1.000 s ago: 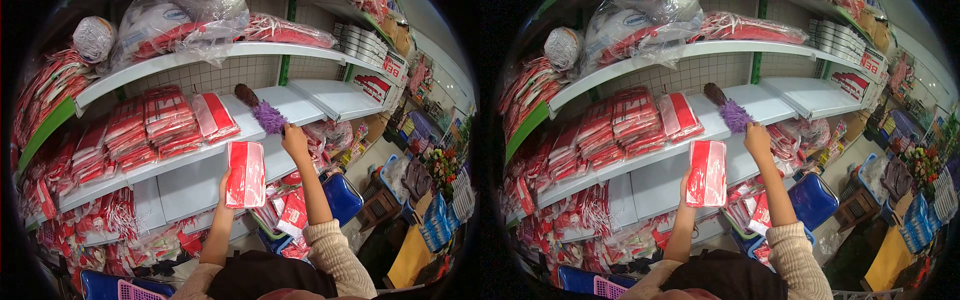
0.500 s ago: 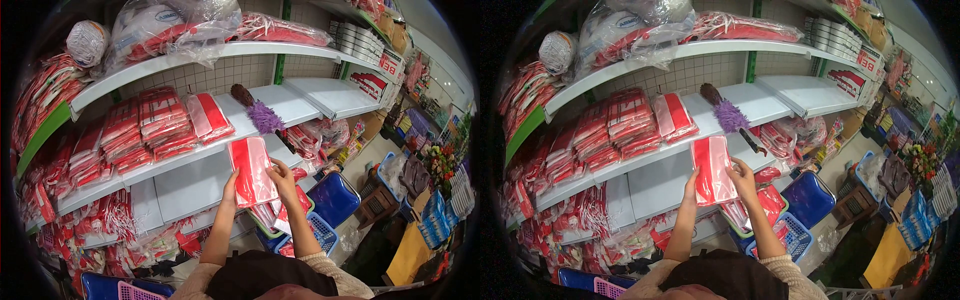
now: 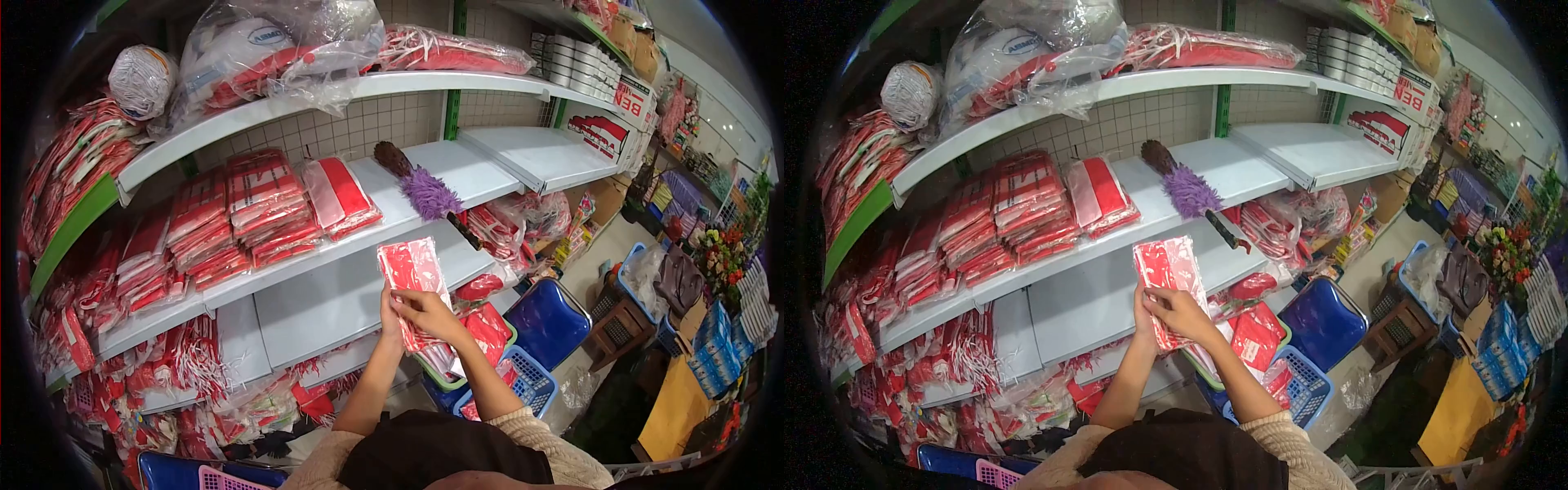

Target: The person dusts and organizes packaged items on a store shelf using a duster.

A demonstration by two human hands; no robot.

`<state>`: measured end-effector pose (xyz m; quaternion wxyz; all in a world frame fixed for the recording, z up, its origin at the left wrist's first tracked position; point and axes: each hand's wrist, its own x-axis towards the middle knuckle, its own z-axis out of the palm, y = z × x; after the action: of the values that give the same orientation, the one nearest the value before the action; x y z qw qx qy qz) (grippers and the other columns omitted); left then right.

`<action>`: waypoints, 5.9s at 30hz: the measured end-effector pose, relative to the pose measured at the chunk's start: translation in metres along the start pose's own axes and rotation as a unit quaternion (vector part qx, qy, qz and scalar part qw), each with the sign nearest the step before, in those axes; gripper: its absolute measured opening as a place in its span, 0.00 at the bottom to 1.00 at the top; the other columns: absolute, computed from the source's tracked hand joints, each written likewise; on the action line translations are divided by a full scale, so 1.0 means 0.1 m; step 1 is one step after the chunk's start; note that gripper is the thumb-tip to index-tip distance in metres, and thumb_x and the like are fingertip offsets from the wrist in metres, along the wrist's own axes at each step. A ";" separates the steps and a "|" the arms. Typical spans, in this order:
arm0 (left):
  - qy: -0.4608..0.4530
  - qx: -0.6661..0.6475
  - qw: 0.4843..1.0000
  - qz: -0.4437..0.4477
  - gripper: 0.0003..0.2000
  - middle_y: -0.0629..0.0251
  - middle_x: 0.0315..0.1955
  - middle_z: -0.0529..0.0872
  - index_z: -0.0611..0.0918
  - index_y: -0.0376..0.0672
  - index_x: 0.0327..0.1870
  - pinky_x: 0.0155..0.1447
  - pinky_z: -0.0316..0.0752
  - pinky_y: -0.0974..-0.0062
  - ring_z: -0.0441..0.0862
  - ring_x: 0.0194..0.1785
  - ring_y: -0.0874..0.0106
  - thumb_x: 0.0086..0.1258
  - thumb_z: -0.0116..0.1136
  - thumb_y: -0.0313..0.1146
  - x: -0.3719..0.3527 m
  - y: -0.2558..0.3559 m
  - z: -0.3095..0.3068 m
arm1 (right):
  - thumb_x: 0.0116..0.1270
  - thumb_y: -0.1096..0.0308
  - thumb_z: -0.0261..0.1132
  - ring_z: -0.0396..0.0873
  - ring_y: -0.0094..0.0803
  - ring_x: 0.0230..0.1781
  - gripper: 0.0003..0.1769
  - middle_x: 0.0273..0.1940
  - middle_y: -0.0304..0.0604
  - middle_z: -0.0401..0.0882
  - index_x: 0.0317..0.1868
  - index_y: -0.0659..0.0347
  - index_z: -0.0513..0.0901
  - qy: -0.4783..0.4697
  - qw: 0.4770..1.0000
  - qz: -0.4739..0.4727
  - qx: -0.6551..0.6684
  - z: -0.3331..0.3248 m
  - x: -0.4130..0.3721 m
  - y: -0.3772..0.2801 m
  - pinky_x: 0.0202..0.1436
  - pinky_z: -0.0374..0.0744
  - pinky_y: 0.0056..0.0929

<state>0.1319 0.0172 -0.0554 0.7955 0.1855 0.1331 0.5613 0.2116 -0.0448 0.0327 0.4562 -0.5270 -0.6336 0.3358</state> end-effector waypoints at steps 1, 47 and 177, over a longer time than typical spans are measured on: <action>-0.017 -0.016 1.000 -0.012 0.24 0.62 0.41 0.80 0.74 0.41 0.50 0.49 0.75 0.72 0.79 0.43 0.69 0.68 0.40 0.54 -0.05 0.08 0.10 | 0.56 0.70 0.61 0.76 0.34 0.29 0.16 0.30 0.49 0.79 0.45 0.66 0.79 0.027 0.998 -0.035 -0.046 -0.01 0.03 -0.06 0.36 0.73 0.30; -0.047 0.023 0.968 -0.244 0.16 0.64 0.34 0.82 0.75 0.40 0.47 0.41 0.78 0.72 0.81 0.34 0.71 0.70 0.42 0.43 -0.48 -1.52 1.20 | 0.46 0.61 0.65 0.75 0.54 0.25 0.12 0.22 0.55 0.76 0.28 0.60 0.80 0.465 0.720 0.199 -0.475 -2.15 -3.19 1.84 0.28 0.73 0.47; -0.421 0.658 0.623 0.040 0.15 0.55 0.50 0.72 0.74 0.41 0.48 0.56 0.67 0.63 0.71 0.53 0.56 0.60 0.55 0.33 -0.33 -2.77 -0.25 | 0.56 0.67 0.57 0.78 0.48 0.35 0.17 0.35 0.54 0.79 0.46 0.64 0.75 0.306 0.880 0.316 -0.181 -1.02 -2.23 2.67 0.38 0.76 0.41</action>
<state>0.3440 -0.0937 -0.2007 0.4072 0.8807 0.1096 0.2157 0.4098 -0.2093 -0.2225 0.3938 -0.8491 -0.3119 0.1634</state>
